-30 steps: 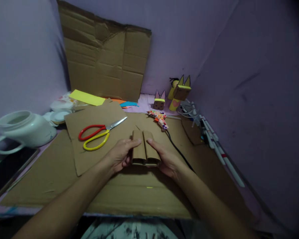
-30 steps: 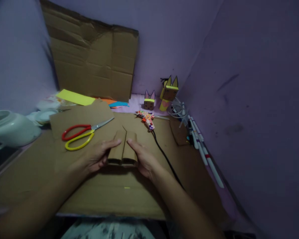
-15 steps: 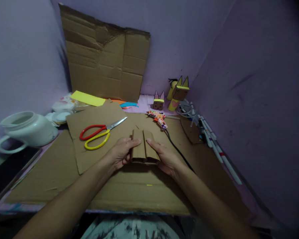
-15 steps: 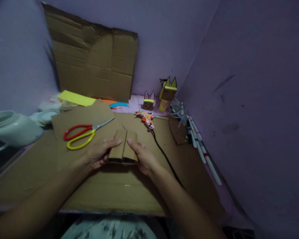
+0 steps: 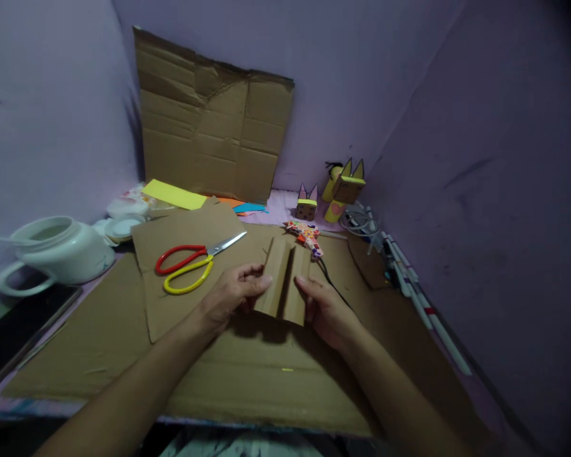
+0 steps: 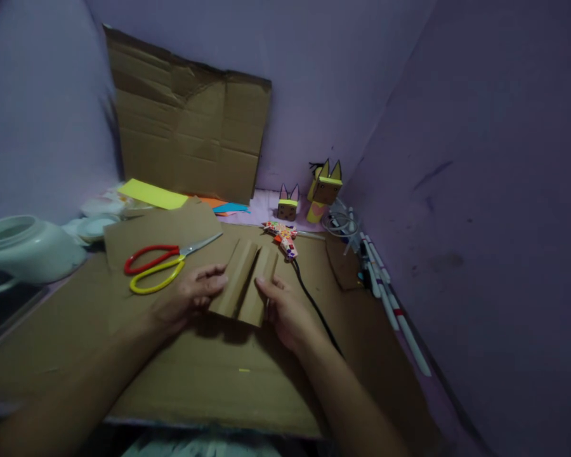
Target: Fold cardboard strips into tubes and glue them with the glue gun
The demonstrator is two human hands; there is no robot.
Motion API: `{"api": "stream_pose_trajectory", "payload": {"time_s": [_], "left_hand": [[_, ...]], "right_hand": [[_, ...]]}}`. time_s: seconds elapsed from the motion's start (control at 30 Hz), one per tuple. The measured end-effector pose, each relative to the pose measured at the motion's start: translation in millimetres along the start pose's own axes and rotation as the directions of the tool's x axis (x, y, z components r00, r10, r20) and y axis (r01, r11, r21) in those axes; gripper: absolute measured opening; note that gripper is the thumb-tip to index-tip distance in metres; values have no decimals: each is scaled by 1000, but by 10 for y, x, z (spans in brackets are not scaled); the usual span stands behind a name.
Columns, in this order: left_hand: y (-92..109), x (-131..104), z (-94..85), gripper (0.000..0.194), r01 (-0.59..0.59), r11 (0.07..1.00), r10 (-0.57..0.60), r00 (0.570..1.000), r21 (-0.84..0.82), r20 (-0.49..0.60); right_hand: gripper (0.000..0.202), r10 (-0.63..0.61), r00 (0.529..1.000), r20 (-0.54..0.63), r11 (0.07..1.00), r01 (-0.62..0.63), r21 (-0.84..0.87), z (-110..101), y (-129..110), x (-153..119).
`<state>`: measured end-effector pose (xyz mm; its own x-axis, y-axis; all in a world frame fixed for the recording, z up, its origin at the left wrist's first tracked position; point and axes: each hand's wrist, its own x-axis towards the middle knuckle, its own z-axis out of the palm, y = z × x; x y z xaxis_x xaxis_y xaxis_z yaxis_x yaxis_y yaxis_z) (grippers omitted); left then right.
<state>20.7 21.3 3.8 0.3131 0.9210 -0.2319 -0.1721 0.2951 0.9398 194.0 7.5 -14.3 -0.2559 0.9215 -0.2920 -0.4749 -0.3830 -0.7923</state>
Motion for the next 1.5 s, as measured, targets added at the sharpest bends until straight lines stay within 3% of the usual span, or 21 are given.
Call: {"api": "stream_pose_trajectory", "payload": {"time_s": [0.17, 0.6, 1.2, 1.3, 1.37, 1.4, 1.43, 1.5], "left_hand": [[-4, -11, 51, 47, -24, 1000, 23, 999, 11, 28], [40, -2, 50, 46, -9, 998, 9, 1000, 65, 0], [31, -6, 38, 47, -30, 996, 26, 998, 79, 50], [79, -26, 12, 48, -99, 979, 104, 994, 180, -22], [141, -55, -64, 48, -183, 922, 250, 954, 341, -166], [176, -72, -126, 46, -199, 867, 343, 904, 457, -257], [208, -89, -204, 43, -174, 792, 435, 833, 585, -341], [253, -114, -398, 37, 17, 620, 562, 688, 784, -459]], "right_hand": [[40, -47, 998, 33, 998, 48, -48, 6, 42, -6], [37, -194, 979, 55, 973, 200, -115, 5, 79, -12], [39, -227, 974, 10, 965, 226, -131, -1, 95, -14], [40, -225, 974, -21, 968, 221, -123, 3, 85, -9], [40, -224, 973, -56, 970, 217, -110, -2, 70, -9], [40, -223, 972, -77, 971, 214, -101, -8, 62, -10], [39, -220, 970, -99, 973, 211, -90, -15, 51, -11], [39, -215, 966, -145, 976, 209, -60, -31, 28, -13]]}}
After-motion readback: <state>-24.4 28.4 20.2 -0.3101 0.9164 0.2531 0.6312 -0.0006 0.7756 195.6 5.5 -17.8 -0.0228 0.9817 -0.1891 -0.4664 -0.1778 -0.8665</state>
